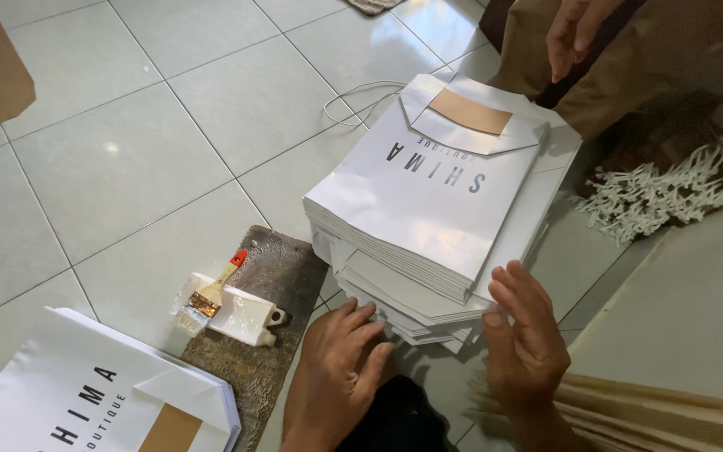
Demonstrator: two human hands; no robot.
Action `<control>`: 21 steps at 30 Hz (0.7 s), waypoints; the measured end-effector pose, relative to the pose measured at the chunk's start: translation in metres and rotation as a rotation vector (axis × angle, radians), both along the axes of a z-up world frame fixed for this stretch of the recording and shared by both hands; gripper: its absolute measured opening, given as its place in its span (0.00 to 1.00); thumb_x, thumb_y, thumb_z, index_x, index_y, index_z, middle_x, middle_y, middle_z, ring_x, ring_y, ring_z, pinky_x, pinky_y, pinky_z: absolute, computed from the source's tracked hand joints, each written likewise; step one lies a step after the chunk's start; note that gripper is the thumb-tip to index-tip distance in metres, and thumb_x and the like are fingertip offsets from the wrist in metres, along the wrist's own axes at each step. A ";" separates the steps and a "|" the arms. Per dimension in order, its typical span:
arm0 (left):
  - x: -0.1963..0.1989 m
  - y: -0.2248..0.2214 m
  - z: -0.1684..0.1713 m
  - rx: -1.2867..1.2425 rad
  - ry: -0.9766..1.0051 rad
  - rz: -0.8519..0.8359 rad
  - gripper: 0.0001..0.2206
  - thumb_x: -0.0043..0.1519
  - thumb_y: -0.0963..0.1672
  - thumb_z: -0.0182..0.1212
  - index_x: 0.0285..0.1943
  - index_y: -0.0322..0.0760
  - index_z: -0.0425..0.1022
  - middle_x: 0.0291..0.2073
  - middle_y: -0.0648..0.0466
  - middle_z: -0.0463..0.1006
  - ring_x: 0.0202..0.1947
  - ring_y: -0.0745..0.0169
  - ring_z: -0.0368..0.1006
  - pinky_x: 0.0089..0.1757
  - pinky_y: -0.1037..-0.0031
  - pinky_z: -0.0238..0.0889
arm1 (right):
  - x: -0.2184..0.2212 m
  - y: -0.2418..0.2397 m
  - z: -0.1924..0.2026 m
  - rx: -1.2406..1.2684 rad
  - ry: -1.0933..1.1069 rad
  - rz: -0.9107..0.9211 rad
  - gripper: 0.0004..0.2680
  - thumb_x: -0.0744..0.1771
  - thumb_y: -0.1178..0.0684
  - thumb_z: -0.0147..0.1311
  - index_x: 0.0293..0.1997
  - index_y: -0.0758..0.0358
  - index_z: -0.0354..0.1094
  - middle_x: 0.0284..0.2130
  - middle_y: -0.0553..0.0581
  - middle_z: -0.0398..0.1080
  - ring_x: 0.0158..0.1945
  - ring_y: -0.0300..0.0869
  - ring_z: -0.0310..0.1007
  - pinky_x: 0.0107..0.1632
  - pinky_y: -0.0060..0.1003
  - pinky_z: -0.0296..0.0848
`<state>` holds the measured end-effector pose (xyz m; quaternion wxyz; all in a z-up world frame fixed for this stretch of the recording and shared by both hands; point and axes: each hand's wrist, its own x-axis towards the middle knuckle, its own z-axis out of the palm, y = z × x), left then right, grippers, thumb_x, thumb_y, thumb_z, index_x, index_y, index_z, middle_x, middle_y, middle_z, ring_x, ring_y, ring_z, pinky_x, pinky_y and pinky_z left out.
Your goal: The person applies glue with a brush to the bottom flaps of a stack of paper bags and folds the bottom of one bag by hand.
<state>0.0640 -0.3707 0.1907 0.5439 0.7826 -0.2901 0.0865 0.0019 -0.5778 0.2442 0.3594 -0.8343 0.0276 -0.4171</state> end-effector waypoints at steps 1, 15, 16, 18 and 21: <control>0.001 0.004 0.008 0.024 0.004 -0.017 0.11 0.65 0.45 0.63 0.52 0.35 0.81 0.56 0.46 0.81 0.64 0.43 0.70 0.62 0.55 0.62 | 0.000 0.005 0.003 0.007 0.023 -0.015 0.08 0.69 0.64 0.50 0.53 0.73 0.70 0.54 0.70 0.74 0.67 0.61 0.71 0.72 0.55 0.73; -0.028 0.028 -0.046 -0.059 0.163 0.027 0.17 0.71 0.48 0.47 0.42 0.37 0.81 0.38 0.52 0.85 0.42 0.56 0.82 0.45 0.68 0.72 | 0.012 0.061 -0.006 0.141 -0.115 0.417 0.09 0.70 0.52 0.48 0.38 0.63 0.75 0.39 0.60 0.79 0.46 0.51 0.82 0.55 0.45 0.82; -0.029 0.031 -0.054 -0.068 0.128 0.046 0.16 0.70 0.47 0.48 0.42 0.36 0.82 0.37 0.52 0.85 0.41 0.55 0.81 0.44 0.67 0.71 | 0.014 0.062 -0.005 0.136 -0.103 0.434 0.09 0.71 0.52 0.48 0.38 0.63 0.74 0.39 0.59 0.79 0.47 0.51 0.82 0.55 0.45 0.82; -0.033 0.035 -0.066 -0.076 0.097 0.063 0.15 0.69 0.47 0.50 0.42 0.36 0.82 0.37 0.51 0.85 0.39 0.54 0.81 0.43 0.67 0.71 | 0.015 0.063 -0.007 0.132 -0.087 0.449 0.09 0.71 0.51 0.48 0.38 0.63 0.74 0.39 0.59 0.79 0.47 0.51 0.82 0.56 0.45 0.82; -0.038 0.039 -0.075 -0.111 0.195 0.172 0.14 0.68 0.47 0.53 0.42 0.36 0.83 0.37 0.51 0.85 0.41 0.57 0.82 0.45 0.69 0.73 | 0.019 0.069 -0.014 0.147 -0.082 0.457 0.10 0.71 0.51 0.49 0.39 0.64 0.75 0.40 0.59 0.79 0.48 0.51 0.81 0.57 0.45 0.82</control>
